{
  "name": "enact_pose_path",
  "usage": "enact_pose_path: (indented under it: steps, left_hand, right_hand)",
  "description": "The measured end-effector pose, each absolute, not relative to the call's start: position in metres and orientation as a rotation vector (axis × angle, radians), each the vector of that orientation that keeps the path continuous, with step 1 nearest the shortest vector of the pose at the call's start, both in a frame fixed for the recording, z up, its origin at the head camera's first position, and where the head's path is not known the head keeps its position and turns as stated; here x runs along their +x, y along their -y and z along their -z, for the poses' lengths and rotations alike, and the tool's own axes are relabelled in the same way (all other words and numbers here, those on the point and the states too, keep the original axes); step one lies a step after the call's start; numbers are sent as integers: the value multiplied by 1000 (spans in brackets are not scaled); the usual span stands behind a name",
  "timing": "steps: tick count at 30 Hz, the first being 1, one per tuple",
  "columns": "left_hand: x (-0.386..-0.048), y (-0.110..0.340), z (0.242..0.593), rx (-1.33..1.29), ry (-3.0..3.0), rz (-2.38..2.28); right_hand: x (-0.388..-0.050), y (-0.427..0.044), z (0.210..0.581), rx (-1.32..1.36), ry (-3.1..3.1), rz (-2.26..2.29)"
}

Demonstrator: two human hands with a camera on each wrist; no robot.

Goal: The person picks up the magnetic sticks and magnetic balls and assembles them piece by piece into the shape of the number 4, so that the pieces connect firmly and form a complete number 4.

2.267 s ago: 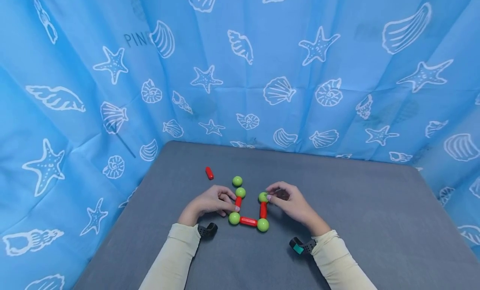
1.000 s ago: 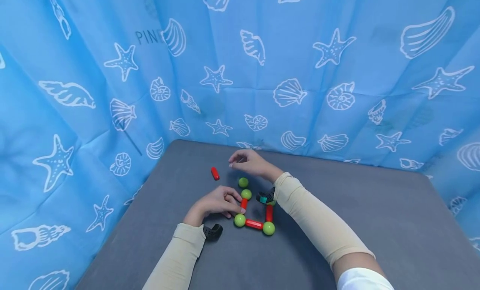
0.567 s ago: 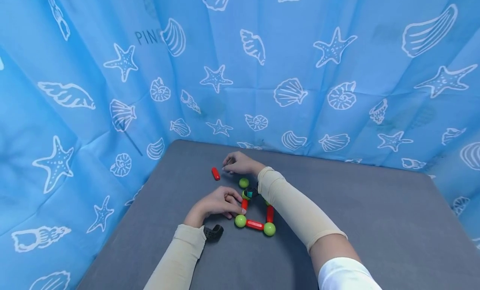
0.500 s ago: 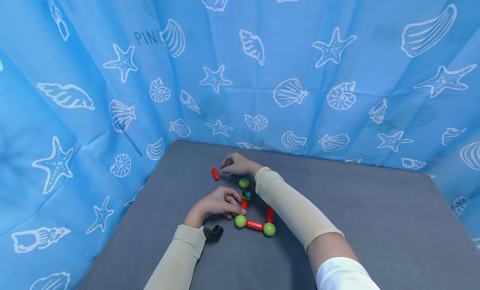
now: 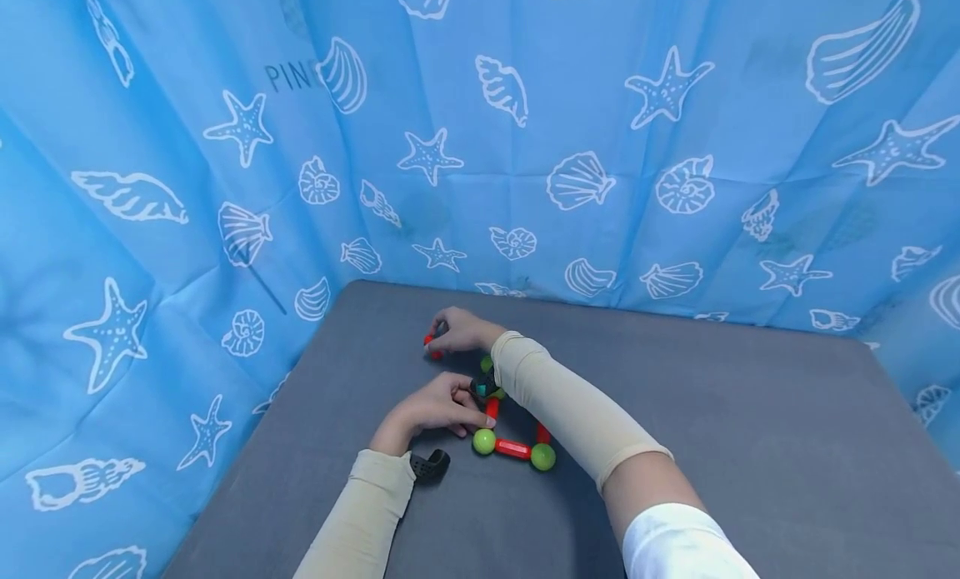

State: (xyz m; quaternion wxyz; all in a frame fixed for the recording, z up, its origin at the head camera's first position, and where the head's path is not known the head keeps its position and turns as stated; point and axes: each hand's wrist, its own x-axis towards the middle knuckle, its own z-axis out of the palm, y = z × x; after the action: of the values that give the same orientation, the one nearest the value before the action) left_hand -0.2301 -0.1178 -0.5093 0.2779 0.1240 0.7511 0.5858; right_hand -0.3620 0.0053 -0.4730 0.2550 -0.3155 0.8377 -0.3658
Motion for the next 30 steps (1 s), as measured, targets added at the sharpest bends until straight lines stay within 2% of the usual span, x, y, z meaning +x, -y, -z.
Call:
enact_pose_path:
  steps: [14,30]
  left_hand:
    - [-230,114,511,343,-2002,-1556]
    - [-231,115,509,275,-2054,-1545]
  right_hand:
    - [-356,-9,475,-878,-2367,970]
    - [-343,-67,446,-827,-2343,1285]
